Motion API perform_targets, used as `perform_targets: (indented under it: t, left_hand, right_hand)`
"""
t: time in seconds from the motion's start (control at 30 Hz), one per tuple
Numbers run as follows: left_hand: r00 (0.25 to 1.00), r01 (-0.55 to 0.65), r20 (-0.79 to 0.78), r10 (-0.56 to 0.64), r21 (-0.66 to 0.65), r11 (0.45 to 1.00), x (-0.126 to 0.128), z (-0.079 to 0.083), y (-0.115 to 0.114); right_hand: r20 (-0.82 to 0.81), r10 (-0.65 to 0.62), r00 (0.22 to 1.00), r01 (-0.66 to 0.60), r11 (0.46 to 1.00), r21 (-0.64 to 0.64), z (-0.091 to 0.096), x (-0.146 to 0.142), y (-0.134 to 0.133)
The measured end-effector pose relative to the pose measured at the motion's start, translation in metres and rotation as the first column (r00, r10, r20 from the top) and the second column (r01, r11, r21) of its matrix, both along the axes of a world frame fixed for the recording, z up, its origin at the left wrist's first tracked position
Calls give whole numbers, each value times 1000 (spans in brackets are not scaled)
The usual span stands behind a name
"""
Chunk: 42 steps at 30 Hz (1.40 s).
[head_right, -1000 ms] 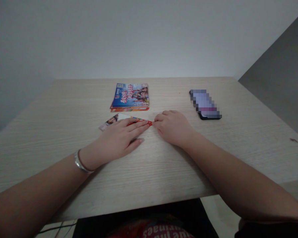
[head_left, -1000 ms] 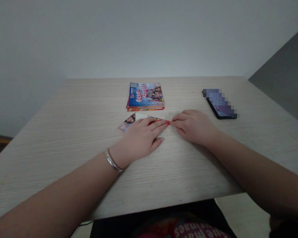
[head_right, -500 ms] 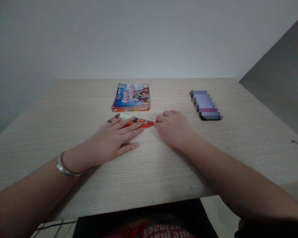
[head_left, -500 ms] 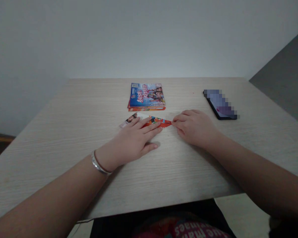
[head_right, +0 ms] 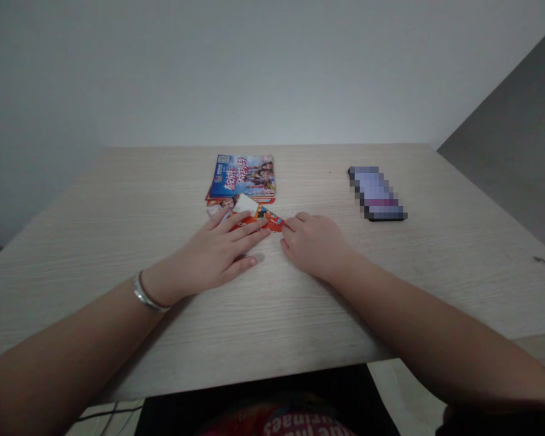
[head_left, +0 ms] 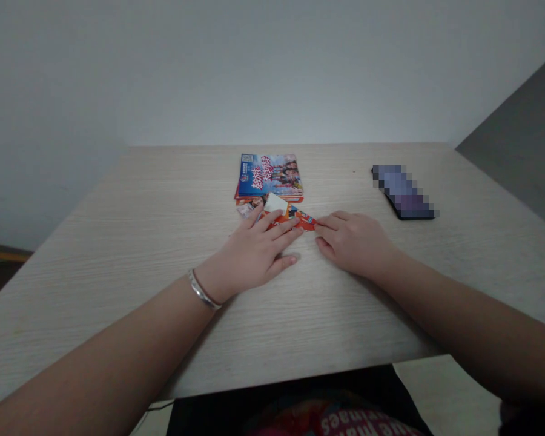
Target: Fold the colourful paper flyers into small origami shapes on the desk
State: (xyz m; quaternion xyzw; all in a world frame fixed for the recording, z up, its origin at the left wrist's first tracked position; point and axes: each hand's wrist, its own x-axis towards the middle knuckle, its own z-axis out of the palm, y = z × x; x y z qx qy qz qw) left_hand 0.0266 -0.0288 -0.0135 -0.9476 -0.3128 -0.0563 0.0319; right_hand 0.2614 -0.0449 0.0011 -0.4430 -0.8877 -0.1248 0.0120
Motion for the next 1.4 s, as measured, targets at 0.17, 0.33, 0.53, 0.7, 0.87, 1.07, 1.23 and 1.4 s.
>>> perform_targets:
  t: [0.17,0.33,0.53,0.7,0.87,1.07,1.23,1.4]
  left_hand:
    - [1000,-21,-22,21,-4,1000,1,3,-2]
    - [993,-96,-77,95,-19,995,1,13,-9]
    - [960,-184,-220,171,-42,982,5,39,-16]
    - [879,-312,-378,291,7,950,7,54,-18]
    - [865,-303,-419,276,1,953,4,56,-17]
    - [879,-287,-382,286,54,956,-4,51,-14]
    - [955,-274,-77,287,141,951,-6,37,-5]
    - [996,52,65,-53,25,998,-5,12,4]
  right_hand:
    - [38,31,999,-31,1000,-7,5,1,2]
    - [35,6,999,-5,1000,-13,7,4,4]
    - [29,-16,999,16,1000,-13,4,7,7]
    - [28,3,1000,-4,1000,15,1,9,8]
    - [2,5,1000,-5,1000,23,-1,12,8]
    - [-21,-20,1000,20,1000,-1,0,15,9]
    - [-43,-1,999,0,1000,-29,3,23,14]
    - [-173,104,979,-115,992,-57,0,43,31]
